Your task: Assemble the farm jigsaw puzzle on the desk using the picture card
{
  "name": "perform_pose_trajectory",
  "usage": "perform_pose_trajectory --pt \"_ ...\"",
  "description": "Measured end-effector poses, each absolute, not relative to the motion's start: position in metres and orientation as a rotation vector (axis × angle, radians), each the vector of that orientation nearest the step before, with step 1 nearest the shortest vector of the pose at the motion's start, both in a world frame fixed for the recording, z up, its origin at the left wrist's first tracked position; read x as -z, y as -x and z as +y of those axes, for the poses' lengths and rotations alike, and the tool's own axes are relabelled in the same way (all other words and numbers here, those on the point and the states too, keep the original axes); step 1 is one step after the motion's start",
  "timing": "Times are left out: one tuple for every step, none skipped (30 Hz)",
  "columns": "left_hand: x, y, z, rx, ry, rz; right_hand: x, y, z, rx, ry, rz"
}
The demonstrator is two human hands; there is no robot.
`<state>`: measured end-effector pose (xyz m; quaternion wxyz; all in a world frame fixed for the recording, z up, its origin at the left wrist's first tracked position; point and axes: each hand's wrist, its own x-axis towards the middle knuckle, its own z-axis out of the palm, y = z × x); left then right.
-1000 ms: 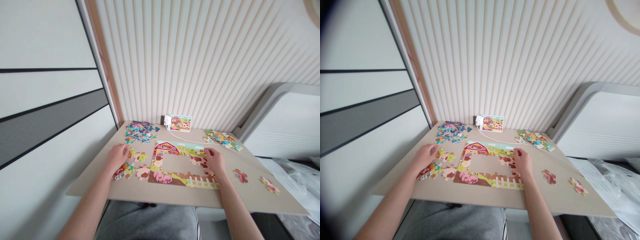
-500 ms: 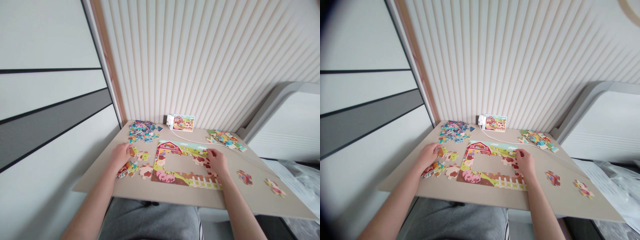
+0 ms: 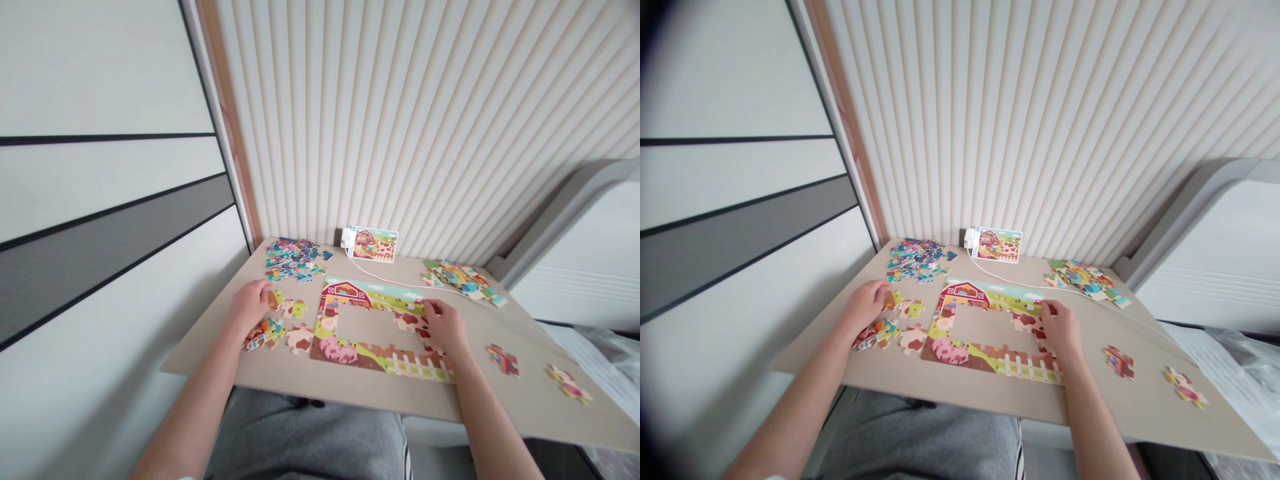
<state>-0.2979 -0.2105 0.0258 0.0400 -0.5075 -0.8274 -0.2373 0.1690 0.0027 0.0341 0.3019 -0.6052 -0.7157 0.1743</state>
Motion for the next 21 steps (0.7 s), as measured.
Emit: perform_pose_trajectory --pt "-0.026 0.297 -0.211 0.736 1.553 -2.534 -0.034 -0.169 0.003 -0.459 1.61 -1.902" --pt "-0.026 0.297 -0.211 0.74 1.548 -2.533 -0.034 -0.169 0.003 -0.458 1.613 -1.904" --pt "-0.027 0.296 -0.211 0.741 1.536 -2.533 -0.034 -0.169 0.003 -0.459 1.615 -1.904" --pt "-0.029 0.295 -0.212 0.738 1.518 -2.532 -0.034 -0.169 0.003 -0.462 1.618 -1.905" --pt "-0.031 0.295 -0.212 0.732 1.495 -2.529 -0.033 -0.169 0.004 -0.463 1.621 -1.906" --pt "-0.034 0.294 -0.213 0.723 1.471 -2.524 -0.033 -0.169 0.004 -0.464 1.625 -1.908" --pt "-0.038 0.292 -0.214 0.714 1.45 -2.516 -0.032 -0.17 0.004 -0.461 1.63 -1.914" --pt "-0.043 0.291 -0.215 0.706 1.437 -2.503 -0.032 -0.17 0.004 -0.453 1.633 -1.923" --pt "-0.048 0.29 -0.217 0.699 1.437 -2.486 -0.032 -0.17 0.004 -0.442 1.633 -1.932" --pt "-0.052 0.289 -0.22 0.694 1.448 -2.469 -0.032 -0.171 0.004 -0.433 1.629 -1.941" --pt "-0.057 0.287 -0.224 0.689 1.472 -2.453 -0.032 -0.171 0.004 -0.427 1.625 -1.947" --pt "-0.059 0.286 -0.229 0.682 1.501 -2.437 -0.032 -0.171 0.004 -0.423 1.622 -1.95" --pt "-0.06 0.286 -0.236 0.67 1.526 -2.425 -0.032 -0.171 0.003 -0.424 1.621 -1.952" --pt "-0.059 0.285 -0.244 0.653 1.543 -2.418 -0.033 -0.171 0.003 -0.427 1.621 -1.952" --pt "-0.057 0.285 -0.253 0.629 1.539 -2.412 -0.033 -0.17 0.003 -0.429 1.621 -1.951" --pt "-0.052 0.285 -0.262 0.605 1.522 -2.411 -0.034 -0.17 0.002 -0.428 1.619 -1.949" --pt "-0.046 0.285 -0.271 0.587 1.499 -2.411 -0.034 -0.169 0.001 -0.424 1.617 -1.946" --pt "-0.04 0.285 -0.279 0.583 1.482 -2.408 -0.035 -0.168 0.001 -0.42 1.614 -1.942" --pt "-0.034 0.284 -0.287 0.586 1.48 -2.398 -0.035 -0.168 0.0 -0.42 1.614 -1.935" --pt "-0.029 0.282 -0.293 0.594 1.495 -2.386 -0.035 -0.167 -0.001 -0.427 1.617 -1.928" --pt "-0.026 0.28 -0.297 0.613 1.509 -2.37 -0.035 -0.166 -0.002 -0.442 1.623 -1.922"
